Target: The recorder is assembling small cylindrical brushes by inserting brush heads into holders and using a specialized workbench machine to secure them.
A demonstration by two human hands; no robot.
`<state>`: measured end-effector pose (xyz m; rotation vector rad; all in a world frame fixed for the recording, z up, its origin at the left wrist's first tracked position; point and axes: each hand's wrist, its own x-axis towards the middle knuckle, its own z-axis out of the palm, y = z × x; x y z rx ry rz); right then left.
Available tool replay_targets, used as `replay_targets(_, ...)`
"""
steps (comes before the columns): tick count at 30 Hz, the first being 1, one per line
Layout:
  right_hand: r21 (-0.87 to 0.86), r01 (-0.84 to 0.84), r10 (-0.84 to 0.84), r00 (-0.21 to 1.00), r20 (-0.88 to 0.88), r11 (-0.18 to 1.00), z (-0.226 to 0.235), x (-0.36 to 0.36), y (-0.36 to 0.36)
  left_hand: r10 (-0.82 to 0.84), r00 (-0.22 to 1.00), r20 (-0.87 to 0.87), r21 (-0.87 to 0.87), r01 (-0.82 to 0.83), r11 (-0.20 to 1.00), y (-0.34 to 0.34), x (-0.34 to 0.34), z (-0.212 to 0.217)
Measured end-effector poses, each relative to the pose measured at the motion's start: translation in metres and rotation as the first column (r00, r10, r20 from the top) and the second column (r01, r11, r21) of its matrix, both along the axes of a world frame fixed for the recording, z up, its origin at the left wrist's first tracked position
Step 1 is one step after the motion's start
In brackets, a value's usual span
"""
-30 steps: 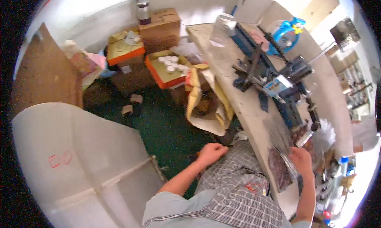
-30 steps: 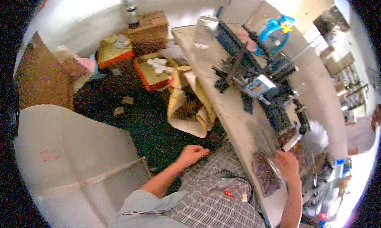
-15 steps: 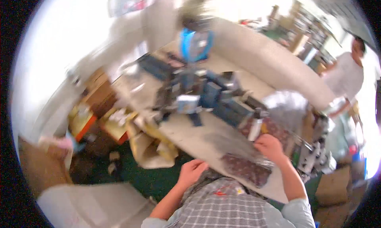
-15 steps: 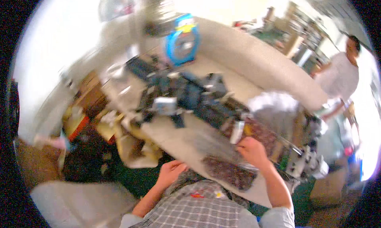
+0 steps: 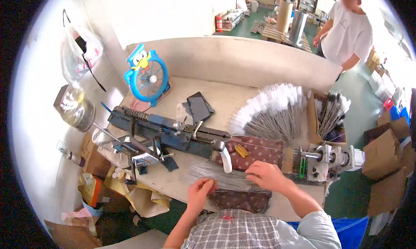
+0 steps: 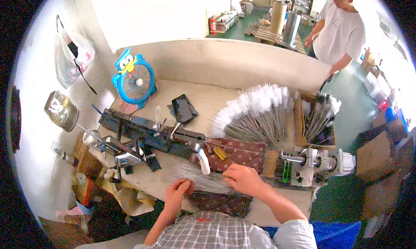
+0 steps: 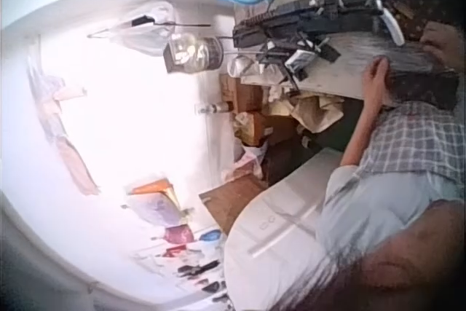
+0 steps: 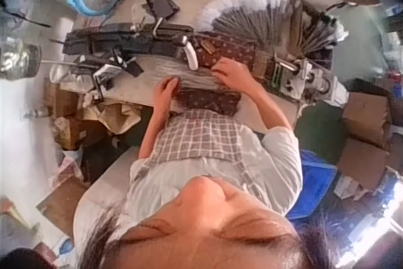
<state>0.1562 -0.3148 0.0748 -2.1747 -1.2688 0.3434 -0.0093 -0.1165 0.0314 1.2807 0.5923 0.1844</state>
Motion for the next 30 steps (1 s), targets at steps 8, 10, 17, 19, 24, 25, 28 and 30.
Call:
replay_targets(8,-0.015,0.048,-0.049,0.998,-0.044,0.999,-0.006,0.013,-0.017,0.261,0.961,-0.087,-0.149,-0.272,0.951,0.031,0.011,-0.009)
replay_targets(10,0.008,0.029,-0.028,0.997,-0.067,1.0,-0.005,0.015,-0.009,0.378,0.921,-0.097,-0.206,-0.39,0.898,0.049,0.005,-0.013)
replay_targets(17,0.109,0.014,-0.008,0.998,-0.056,0.994,-0.004,0.025,0.021,0.597,0.8,-0.063,-0.343,-0.579,0.739,0.092,-0.008,-0.016)
replay_targets(19,0.112,0.037,-0.032,0.999,-0.042,0.993,-0.003,0.028,0.025,0.595,0.802,-0.06,-0.397,-0.566,0.723,0.111,-0.004,-0.027)
replay_targets(24,0.095,0.065,-0.058,0.996,-0.069,0.993,-0.012,0.025,0.03,0.516,0.854,-0.075,-0.612,-0.447,0.652,0.14,-0.008,-0.034)
replay_targets(25,0.079,0.071,-0.069,0.997,-0.035,0.994,-0.013,0.024,0.03,0.491,0.868,-0.072,-0.598,-0.431,0.676,0.144,-0.009,-0.04)
replay_targets(28,0.059,0.141,-0.14,0.99,-0.031,0.988,-0.014,0.025,0.02,0.428,0.897,-0.107,-0.595,-0.403,0.696,0.142,0.011,-0.041)
replay_targets(30,0.023,0.131,-0.13,0.99,-0.059,0.991,-0.007,0.022,0.02,0.437,0.891,-0.121,-0.573,-0.422,0.703,0.137,0.015,-0.038)
